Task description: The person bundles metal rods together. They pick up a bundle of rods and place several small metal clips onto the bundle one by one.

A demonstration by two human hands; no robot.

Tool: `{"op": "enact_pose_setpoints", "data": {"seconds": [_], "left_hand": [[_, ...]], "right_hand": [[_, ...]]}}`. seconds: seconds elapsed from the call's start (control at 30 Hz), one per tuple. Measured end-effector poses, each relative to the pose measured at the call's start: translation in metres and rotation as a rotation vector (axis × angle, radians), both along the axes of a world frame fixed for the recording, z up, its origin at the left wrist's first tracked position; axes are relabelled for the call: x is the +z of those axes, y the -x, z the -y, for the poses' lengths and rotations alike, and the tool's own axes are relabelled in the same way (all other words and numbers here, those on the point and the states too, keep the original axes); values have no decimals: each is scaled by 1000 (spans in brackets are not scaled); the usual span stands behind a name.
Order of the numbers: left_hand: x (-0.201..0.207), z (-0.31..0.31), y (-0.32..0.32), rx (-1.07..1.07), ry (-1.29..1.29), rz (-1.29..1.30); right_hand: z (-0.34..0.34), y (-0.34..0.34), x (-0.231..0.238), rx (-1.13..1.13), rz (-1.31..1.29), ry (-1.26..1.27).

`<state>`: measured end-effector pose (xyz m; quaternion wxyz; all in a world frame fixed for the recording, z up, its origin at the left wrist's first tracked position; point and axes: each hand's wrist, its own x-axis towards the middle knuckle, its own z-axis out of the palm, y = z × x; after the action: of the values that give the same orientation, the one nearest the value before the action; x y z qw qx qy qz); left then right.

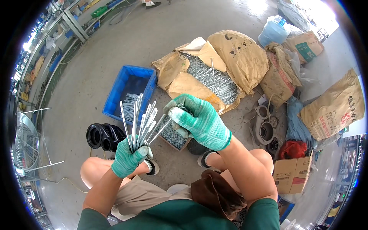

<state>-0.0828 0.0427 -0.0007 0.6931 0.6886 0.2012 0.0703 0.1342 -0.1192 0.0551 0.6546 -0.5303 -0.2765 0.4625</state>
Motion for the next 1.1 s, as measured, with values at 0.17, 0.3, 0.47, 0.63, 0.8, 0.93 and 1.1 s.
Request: {"op": "enact_pose_setpoints", "data": {"seconds": [0.17,0.3,0.47,0.63,0.8,0.93,1.1], "left_hand": [[2,0,1,-69,154,9],[0,3,3,-69,249,67],[2,0,3,-75,300,45],[3,-5,5,-122,288,-34],[-10,4,1,-74,282,125],[-4,1,2,-129,381,-2],[0,1,0,-136,399,1]], "right_hand": [[-2,7,-7,-33,-242,-76],[0,8,-3,16,-460,-210],[3,11,10,58,-431,-137],[1,11,12,36,-407,-100],[0,9,16,44,-398,-78],[4,5,18,87,-455,-61],[1,6,17,96,-382,-24]]}}
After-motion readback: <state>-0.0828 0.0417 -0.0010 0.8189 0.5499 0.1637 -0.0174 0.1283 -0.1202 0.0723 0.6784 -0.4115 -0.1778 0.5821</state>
